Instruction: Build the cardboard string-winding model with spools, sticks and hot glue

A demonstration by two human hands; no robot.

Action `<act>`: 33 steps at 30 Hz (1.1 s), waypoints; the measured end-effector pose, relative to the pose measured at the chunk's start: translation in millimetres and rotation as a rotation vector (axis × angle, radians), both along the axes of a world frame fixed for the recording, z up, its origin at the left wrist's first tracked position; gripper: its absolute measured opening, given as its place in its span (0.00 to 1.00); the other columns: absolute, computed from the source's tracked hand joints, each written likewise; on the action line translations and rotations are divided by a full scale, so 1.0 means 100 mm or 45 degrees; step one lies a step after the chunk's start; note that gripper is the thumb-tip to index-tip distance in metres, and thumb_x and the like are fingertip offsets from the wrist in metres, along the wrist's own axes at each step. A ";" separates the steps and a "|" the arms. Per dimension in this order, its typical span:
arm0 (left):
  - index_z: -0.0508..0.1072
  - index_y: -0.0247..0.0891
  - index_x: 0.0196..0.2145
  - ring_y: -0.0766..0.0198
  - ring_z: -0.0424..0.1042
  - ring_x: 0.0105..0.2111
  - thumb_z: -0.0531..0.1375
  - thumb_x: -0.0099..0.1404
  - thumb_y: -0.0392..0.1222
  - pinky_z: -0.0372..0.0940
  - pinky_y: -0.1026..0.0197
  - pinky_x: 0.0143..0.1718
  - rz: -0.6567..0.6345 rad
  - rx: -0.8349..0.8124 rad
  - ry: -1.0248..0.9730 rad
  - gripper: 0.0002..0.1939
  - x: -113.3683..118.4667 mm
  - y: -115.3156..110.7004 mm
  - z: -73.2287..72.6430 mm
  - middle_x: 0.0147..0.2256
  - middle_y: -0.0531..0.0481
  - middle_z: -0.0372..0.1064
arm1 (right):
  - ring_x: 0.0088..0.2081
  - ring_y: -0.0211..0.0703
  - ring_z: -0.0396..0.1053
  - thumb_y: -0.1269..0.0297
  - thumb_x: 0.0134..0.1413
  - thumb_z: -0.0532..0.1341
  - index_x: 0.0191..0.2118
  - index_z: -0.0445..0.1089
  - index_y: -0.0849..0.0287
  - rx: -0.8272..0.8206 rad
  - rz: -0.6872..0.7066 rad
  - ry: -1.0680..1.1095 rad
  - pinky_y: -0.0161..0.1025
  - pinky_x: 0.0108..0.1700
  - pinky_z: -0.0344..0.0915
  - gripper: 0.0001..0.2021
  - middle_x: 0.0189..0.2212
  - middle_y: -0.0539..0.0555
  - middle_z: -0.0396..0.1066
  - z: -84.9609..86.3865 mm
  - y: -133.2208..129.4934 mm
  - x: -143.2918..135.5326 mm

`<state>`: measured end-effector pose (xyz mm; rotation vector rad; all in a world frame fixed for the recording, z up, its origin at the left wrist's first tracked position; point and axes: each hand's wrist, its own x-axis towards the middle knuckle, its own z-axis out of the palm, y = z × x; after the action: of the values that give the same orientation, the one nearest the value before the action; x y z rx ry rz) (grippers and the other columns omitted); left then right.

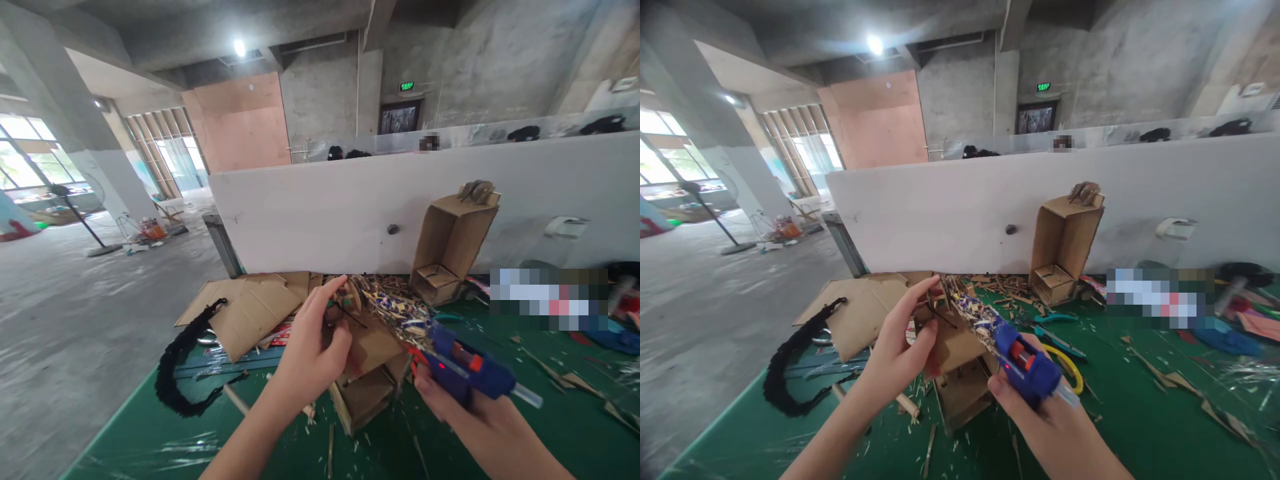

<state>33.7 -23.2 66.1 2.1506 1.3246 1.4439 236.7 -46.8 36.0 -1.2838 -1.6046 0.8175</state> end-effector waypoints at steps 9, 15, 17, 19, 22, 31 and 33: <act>0.58 0.43 0.57 0.56 0.54 0.59 0.52 0.58 0.28 0.56 0.51 0.57 0.032 0.093 0.013 0.29 0.03 -0.01 0.00 0.59 0.46 0.52 | 0.22 0.36 0.57 0.44 0.54 0.54 0.30 0.61 0.56 -0.303 0.269 0.148 0.35 0.26 0.59 0.18 0.19 0.45 0.57 -0.06 0.01 0.06; 0.56 0.42 0.58 0.58 0.58 0.56 0.52 0.58 0.28 0.55 0.52 0.58 0.026 0.099 0.033 0.30 0.02 -0.01 -0.01 0.57 0.46 0.58 | 0.22 0.36 0.58 0.42 0.52 0.54 0.27 0.60 0.56 -0.358 0.248 0.140 0.35 0.26 0.58 0.20 0.18 0.46 0.57 -0.08 -0.05 0.03; 0.56 0.43 0.58 0.57 0.59 0.55 0.52 0.57 0.27 0.56 0.52 0.57 0.025 0.097 0.023 0.31 0.02 -0.02 0.00 0.56 0.46 0.58 | 0.22 0.37 0.58 0.42 0.52 0.54 0.27 0.61 0.56 -0.348 0.238 0.144 0.36 0.26 0.57 0.20 0.18 0.46 0.57 -0.10 -0.06 0.02; 0.57 0.43 0.58 0.58 0.59 0.55 0.52 0.57 0.27 0.57 0.52 0.56 0.008 0.103 0.020 0.31 0.02 -0.02 0.00 0.55 0.47 0.59 | 0.21 0.37 0.58 0.41 0.52 0.54 0.26 0.62 0.56 -0.342 0.229 0.151 0.36 0.26 0.57 0.21 0.18 0.46 0.57 -0.12 -0.07 0.02; 0.58 0.43 0.57 0.59 0.59 0.55 0.51 0.56 0.26 0.57 0.54 0.56 -0.010 0.102 0.024 0.31 0.02 -0.01 0.01 0.55 0.47 0.58 | 0.21 0.37 0.58 0.41 0.51 0.54 0.25 0.62 0.56 -0.343 0.225 0.165 0.36 0.26 0.56 0.21 0.17 0.47 0.58 -0.16 -0.07 0.02; 0.56 0.43 0.59 0.59 0.60 0.54 0.52 0.62 0.31 0.58 0.55 0.54 0.006 0.039 0.021 0.27 0.02 -0.01 0.02 0.54 0.46 0.59 | 0.21 0.37 0.59 0.43 0.49 0.56 0.25 0.63 0.56 -0.362 0.200 0.234 0.36 0.26 0.57 0.20 0.17 0.47 0.60 -0.20 -0.09 0.02; 0.56 0.43 0.59 0.59 0.60 0.54 0.52 0.62 0.31 0.58 0.55 0.54 0.015 0.037 0.033 0.27 0.02 -0.02 0.02 0.55 0.46 0.59 | 0.21 0.37 0.59 0.43 0.49 0.57 0.25 0.63 0.56 -0.371 0.190 0.232 0.36 0.26 0.58 0.20 0.17 0.47 0.60 -0.21 -0.09 0.03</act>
<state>35.6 -25.0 67.7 2.1904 1.3353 1.4531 239.3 -55.7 14.8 -1.2571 -1.4853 1.2622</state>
